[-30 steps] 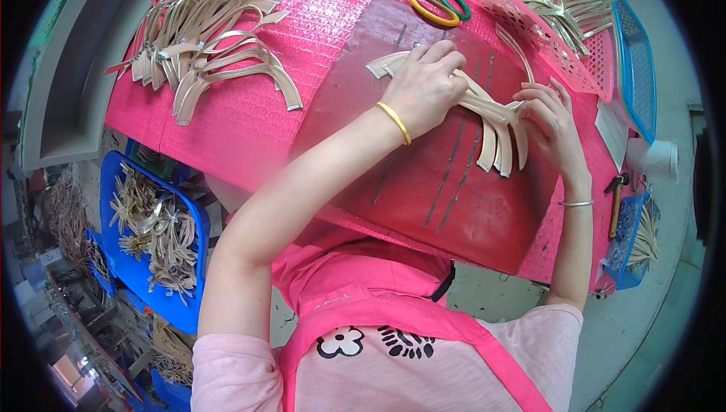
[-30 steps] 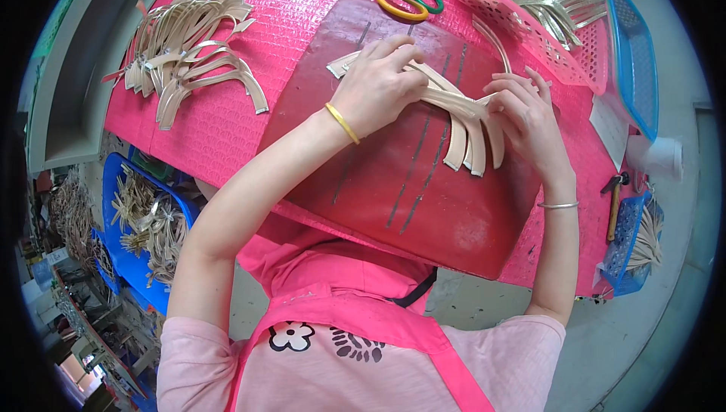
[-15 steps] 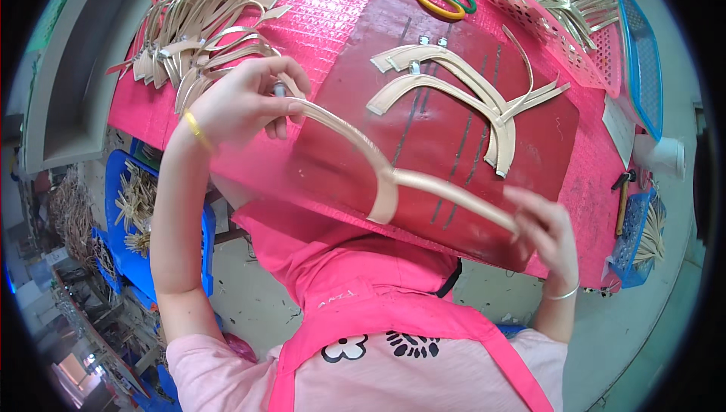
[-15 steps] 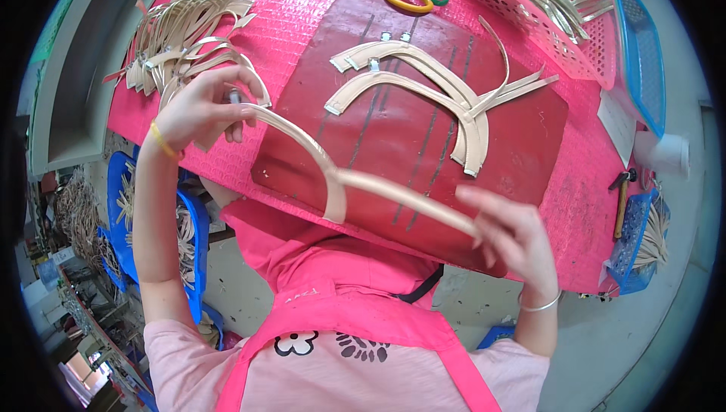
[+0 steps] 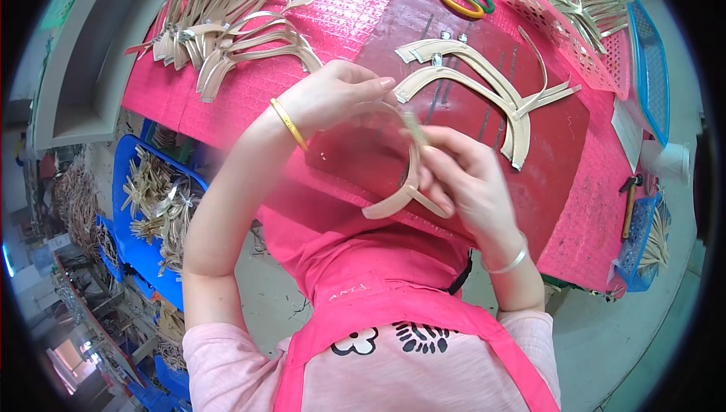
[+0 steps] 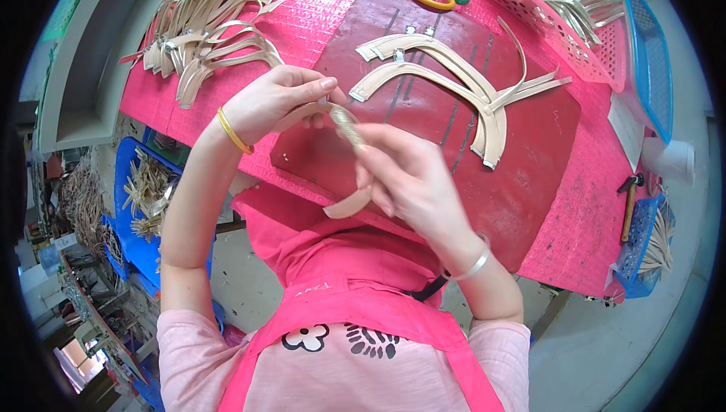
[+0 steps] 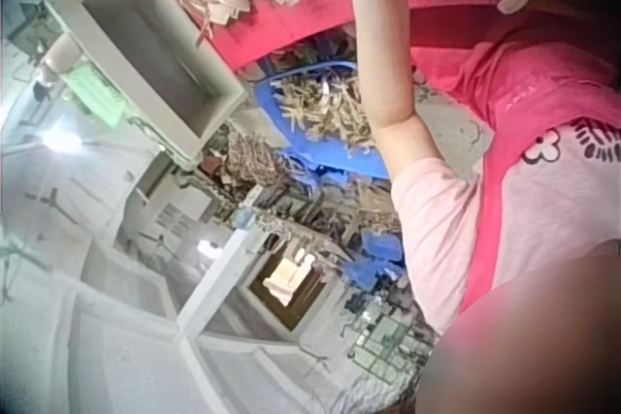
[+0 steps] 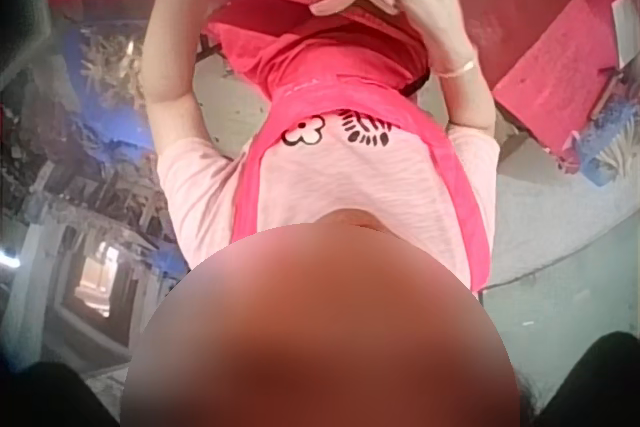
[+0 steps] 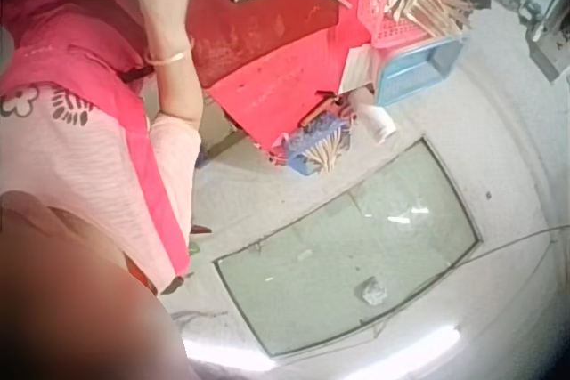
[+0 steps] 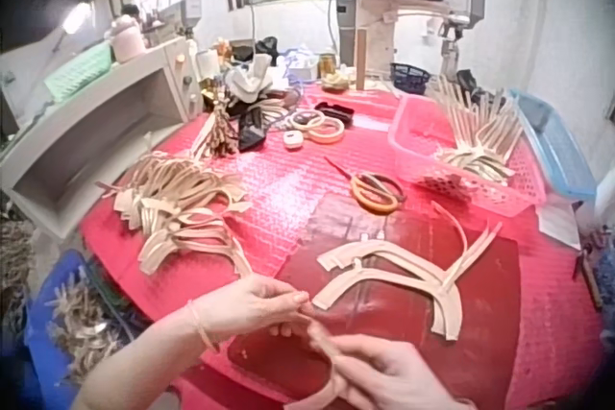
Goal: The recorder is assembling leather straps for shoes by threading a metal ring and folding the strap.
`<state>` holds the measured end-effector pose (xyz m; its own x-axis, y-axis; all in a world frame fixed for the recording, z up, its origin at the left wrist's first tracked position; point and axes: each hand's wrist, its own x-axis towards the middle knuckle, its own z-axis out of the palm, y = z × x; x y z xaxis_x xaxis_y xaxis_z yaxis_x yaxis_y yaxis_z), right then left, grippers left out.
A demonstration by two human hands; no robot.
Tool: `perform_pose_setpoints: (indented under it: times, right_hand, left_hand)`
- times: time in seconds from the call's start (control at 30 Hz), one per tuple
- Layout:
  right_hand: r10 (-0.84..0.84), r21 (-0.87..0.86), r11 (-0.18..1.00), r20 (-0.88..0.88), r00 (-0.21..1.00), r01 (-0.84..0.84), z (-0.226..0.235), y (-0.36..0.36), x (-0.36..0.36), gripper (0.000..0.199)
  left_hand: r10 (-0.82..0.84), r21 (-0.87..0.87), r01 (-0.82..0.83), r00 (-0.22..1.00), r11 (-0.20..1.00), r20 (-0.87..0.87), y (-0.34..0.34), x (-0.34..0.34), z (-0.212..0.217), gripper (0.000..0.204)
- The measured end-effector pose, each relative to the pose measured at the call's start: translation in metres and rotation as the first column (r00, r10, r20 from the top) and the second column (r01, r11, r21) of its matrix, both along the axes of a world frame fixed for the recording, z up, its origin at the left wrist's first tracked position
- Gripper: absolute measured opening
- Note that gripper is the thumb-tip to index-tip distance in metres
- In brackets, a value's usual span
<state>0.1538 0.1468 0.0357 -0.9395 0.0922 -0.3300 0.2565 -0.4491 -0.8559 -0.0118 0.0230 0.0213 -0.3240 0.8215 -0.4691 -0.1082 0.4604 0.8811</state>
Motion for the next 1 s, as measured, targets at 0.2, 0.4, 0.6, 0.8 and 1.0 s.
perform_pose_setpoints:
  times: [0.2, 0.4, 0.6, 0.8, 1.0]
  right_hand:
    - [-0.05, 0.042, 0.998, 0.037, 0.998, 0.048, -0.031, -0.016, -0.028, 0.017]
    - [-0.028, 0.184, 0.983, 0.036, 0.999, 0.021, -0.026, -0.019, -0.03, 0.017]
    - [-0.164, 0.1, 0.981, -0.055, 0.985, 0.169, -0.03, -0.03, -0.03, 0.018]
    - [-0.155, 0.074, 0.984, -0.094, 0.983, 0.162, -0.036, -0.037, -0.035, 0.021]
    - [-0.029, 0.121, 0.992, -0.025, 0.999, 0.032, -0.027, -0.024, -0.022, 0.022]
  left_hand:
    - [0.308, 0.083, -0.332, 0.927, 0.94, 0.216, -0.015, 0.021, -0.005, 0.033]
    - [0.426, 0.216, -0.473, 0.874, 0.854, 0.232, -0.025, 0.03, -0.009, 0.023]
    - [0.394, 0.26, -0.484, 0.858, 0.836, 0.331, -0.023, 0.036, -0.005, 0.024]
    - [0.447, 0.298, -0.664, 0.707, 0.686, 0.549, -0.02, 0.042, -0.019, 0.024]
    - [0.275, 0.245, -0.364, 0.902, 0.899, 0.332, -0.022, 0.033, -0.001, 0.03]
